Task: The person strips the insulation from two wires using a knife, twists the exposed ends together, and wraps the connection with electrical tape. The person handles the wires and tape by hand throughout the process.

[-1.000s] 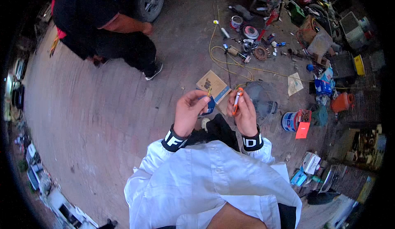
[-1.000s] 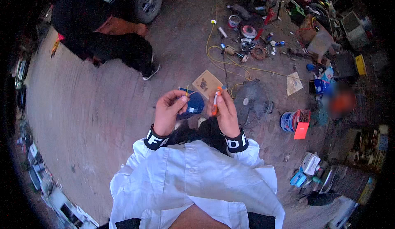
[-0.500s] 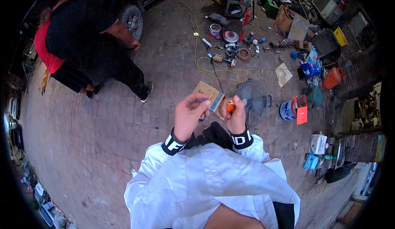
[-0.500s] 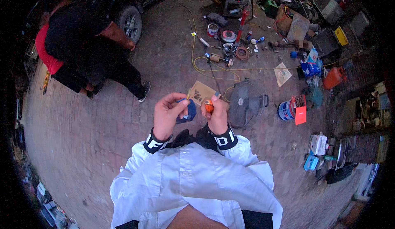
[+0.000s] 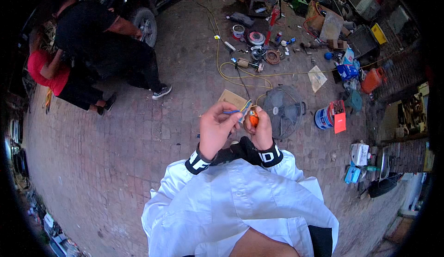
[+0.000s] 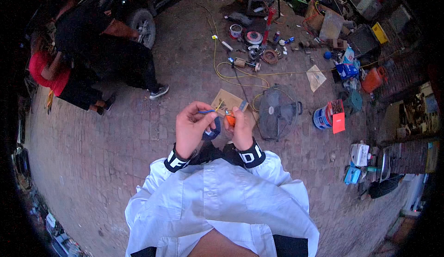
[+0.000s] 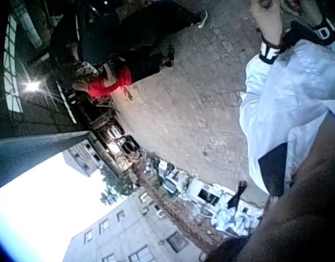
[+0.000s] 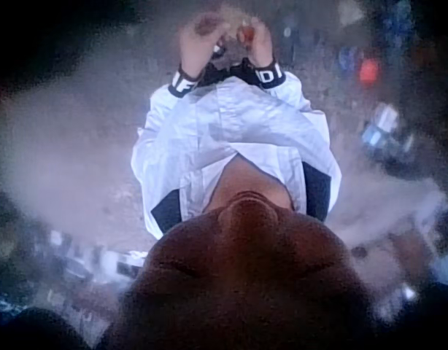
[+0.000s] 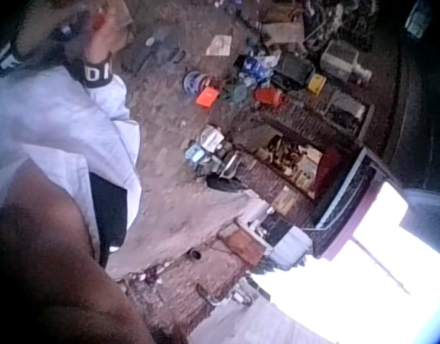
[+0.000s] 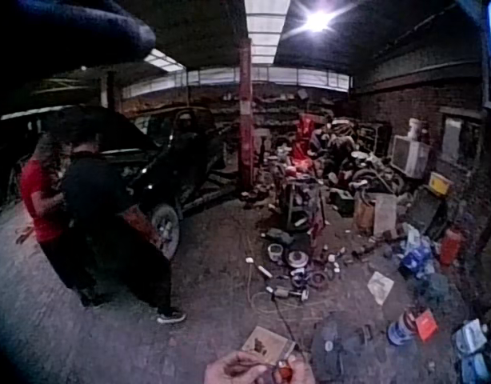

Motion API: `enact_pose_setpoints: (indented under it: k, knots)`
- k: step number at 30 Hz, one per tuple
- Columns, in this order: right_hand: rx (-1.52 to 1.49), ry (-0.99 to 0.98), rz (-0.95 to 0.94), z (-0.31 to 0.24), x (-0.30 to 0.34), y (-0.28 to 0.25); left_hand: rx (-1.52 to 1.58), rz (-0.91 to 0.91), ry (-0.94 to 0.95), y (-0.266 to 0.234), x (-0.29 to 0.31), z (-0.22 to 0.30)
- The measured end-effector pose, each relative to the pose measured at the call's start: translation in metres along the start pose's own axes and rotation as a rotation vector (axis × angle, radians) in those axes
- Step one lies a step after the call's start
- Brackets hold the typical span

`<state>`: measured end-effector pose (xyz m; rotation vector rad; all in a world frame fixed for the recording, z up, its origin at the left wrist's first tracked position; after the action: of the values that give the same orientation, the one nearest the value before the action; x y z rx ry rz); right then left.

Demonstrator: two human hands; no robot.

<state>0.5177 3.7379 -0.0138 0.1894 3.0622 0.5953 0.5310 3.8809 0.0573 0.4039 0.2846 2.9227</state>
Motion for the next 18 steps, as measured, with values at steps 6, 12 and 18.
enact_pose_setpoints:
  k: [6, 12, 18]
  knots:
    - [-0.018, 0.019, -0.010, -0.0001, -0.0011, 0.0000, -0.054, 0.008, 0.006, 0.0029, -0.0008, -0.0001]
    - [-0.019, 0.030, -0.036, 0.0003, -0.0045, -0.0008, -0.062, 0.012, -0.007, 0.0045, -0.0011, 0.0008]
    - [-0.007, 0.041, -0.024, -0.0032, -0.0057, -0.0029, -0.048, 0.010, 0.002, 0.0095, -0.0024, -0.0003]
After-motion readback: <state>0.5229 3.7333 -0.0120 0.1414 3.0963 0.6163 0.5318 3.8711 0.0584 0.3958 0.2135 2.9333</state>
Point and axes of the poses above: each hand's wrist, its own x-axis away from the middle knuckle, its own y-axis out of the palm, z = x × y, the point moved 7 cm from there along -x, towards the middle knuckle, and after that the axes turned 12 degrees about -y, right-handed, at the moved point
